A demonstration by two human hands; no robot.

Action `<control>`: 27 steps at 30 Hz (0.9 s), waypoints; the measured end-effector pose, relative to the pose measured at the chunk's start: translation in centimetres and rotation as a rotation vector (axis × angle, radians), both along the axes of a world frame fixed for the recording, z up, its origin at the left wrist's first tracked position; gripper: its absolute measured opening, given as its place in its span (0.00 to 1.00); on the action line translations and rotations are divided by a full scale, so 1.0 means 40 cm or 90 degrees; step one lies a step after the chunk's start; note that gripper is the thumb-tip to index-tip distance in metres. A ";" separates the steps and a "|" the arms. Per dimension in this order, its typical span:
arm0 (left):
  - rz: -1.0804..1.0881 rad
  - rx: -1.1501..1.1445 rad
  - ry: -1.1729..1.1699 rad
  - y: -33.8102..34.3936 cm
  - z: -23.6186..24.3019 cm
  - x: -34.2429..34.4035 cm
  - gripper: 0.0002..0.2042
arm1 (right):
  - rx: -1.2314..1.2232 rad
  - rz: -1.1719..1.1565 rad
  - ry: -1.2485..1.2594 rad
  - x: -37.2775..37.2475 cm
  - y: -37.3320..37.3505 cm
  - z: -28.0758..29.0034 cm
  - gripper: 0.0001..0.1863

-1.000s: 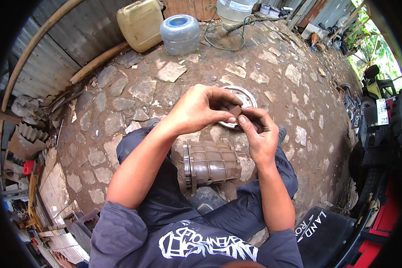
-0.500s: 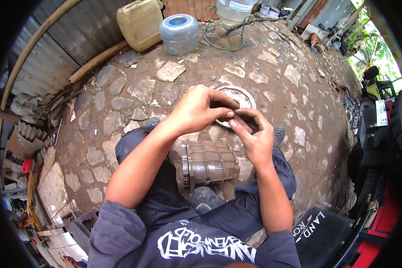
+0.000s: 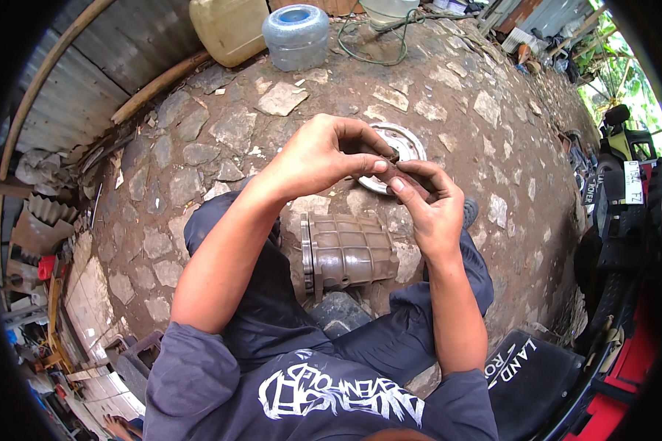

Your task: The person sits on the ground and repeatedly picks up small metal clips, inserts them into a cylindrical mechanical housing, and removes them again. The person handles the clips and the housing by hand without using tools.

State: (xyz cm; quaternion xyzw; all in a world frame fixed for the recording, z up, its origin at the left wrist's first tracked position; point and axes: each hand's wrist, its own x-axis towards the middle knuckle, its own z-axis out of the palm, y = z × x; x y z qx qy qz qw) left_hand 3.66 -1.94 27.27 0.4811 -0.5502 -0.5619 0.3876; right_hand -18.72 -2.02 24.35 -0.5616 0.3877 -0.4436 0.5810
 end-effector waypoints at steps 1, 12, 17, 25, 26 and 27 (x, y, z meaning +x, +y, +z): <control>-0.008 0.015 -0.014 -0.002 0.000 0.006 0.13 | 0.013 -0.007 -0.007 0.003 0.001 0.005 0.16; 0.013 0.042 -0.014 -0.019 -0.028 0.006 0.15 | 0.168 0.023 -0.113 0.009 -0.018 -0.038 0.19; 0.063 -0.011 0.029 -0.013 -0.021 -0.013 0.14 | 0.186 0.024 -0.170 0.005 -0.005 -0.037 0.18; 0.045 -0.002 0.026 -0.015 -0.007 -0.001 0.12 | 0.182 0.042 -0.146 -0.001 -0.018 -0.045 0.15; 0.041 -0.009 0.040 -0.013 -0.008 0.000 0.12 | 0.180 0.042 -0.139 -0.008 -0.015 -0.047 0.14; 0.034 0.017 0.022 -0.007 0.002 -0.002 0.13 | 0.180 0.046 -0.141 -0.003 -0.014 -0.051 0.14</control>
